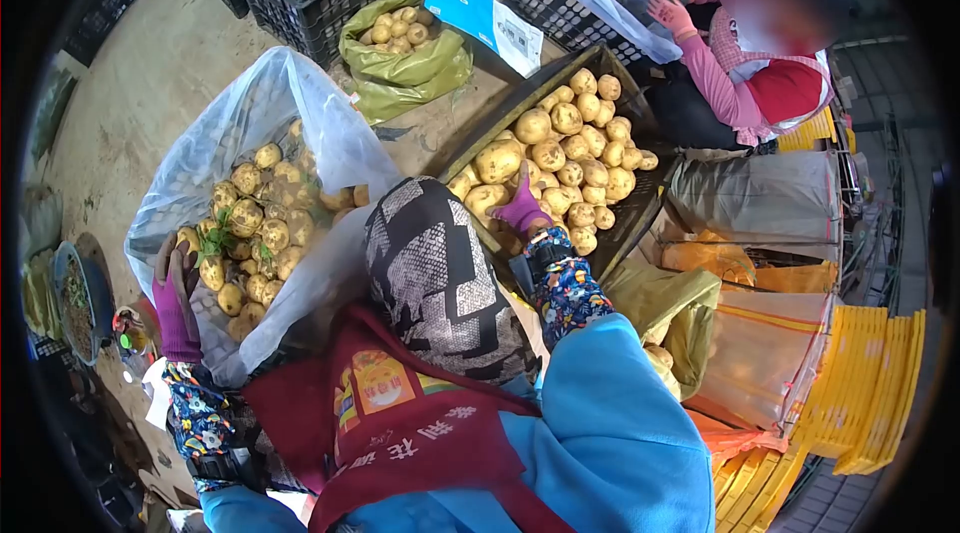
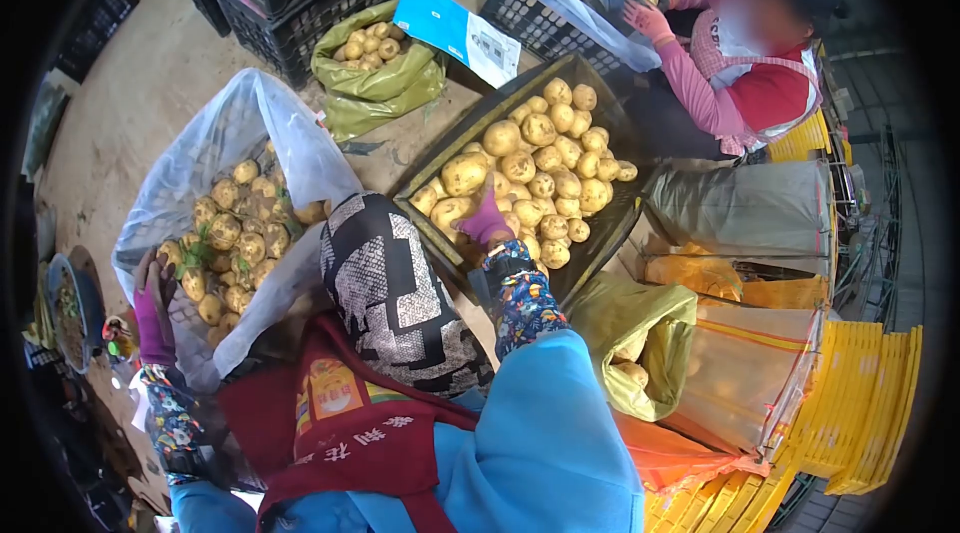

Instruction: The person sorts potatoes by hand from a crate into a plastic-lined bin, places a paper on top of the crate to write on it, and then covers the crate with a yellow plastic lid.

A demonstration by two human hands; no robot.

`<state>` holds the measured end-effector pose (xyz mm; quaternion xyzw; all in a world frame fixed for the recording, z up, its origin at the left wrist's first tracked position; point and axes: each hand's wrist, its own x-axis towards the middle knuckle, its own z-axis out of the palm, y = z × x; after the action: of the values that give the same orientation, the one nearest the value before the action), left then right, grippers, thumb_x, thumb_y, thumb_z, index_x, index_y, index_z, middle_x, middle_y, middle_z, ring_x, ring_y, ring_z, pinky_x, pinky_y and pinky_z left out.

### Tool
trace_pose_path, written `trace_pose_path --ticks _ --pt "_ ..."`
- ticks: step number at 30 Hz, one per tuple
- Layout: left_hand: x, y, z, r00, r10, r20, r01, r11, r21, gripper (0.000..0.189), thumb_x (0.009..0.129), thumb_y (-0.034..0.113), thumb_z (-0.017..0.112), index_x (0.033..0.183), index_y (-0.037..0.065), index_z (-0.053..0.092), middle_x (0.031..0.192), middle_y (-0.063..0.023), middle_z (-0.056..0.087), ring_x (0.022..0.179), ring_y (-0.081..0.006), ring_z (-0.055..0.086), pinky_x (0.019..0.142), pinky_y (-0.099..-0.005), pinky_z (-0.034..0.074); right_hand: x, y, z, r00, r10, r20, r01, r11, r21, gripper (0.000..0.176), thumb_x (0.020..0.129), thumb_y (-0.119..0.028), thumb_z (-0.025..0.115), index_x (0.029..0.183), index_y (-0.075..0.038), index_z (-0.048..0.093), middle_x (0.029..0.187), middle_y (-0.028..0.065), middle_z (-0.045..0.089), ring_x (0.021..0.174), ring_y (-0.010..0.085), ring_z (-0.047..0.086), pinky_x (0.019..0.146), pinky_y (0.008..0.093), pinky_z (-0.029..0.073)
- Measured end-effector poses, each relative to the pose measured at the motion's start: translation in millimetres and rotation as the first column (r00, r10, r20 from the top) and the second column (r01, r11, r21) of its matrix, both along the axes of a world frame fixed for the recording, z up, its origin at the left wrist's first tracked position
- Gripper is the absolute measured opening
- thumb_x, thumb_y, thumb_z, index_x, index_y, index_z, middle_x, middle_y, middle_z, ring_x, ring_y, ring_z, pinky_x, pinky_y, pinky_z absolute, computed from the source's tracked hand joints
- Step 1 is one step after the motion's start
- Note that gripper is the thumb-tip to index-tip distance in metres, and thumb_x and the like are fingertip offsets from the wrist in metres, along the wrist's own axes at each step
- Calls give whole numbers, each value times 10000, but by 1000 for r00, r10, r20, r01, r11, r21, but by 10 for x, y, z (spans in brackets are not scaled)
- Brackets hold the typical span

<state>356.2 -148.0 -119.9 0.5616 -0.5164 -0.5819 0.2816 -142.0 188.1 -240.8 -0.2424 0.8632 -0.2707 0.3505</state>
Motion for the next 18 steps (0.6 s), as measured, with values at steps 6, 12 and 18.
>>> trace_pose_path --ticks 6,12,18 --pt "-27 128 460 989 120 -84 -125 990 -62 469 949 303 567 1337 51 491 1211 -68 587 1097 -208 587 906 -308 480 -662 -4 154 827 466 -316 -363 870 334 469 812 -345 711 1127 -20 590 963 130 659 901 289 629 751 398 501" --pt "309 160 818 907 174 -383 -217 974 -71 493 987 346 493 1362 30 448 1238 -106 574 1115 -202 579 962 -315 442 -768 -1498 1626 954 135 -266 -182 970 -161 310 927 -291 572 799 -18 645 731 77 659 668 190 631 625 342 502" --pt "381 75 1036 888 206 -411 -260 962 -79 481 991 336 478 1335 -1 462 1217 -122 583 1094 -182 588 937 -283 458 2068 -3047 1548 359 892 274 -897 410 -162 471 893 -169 610 1340 -85 488 1169 101 620 1055 210 591 875 332 487"
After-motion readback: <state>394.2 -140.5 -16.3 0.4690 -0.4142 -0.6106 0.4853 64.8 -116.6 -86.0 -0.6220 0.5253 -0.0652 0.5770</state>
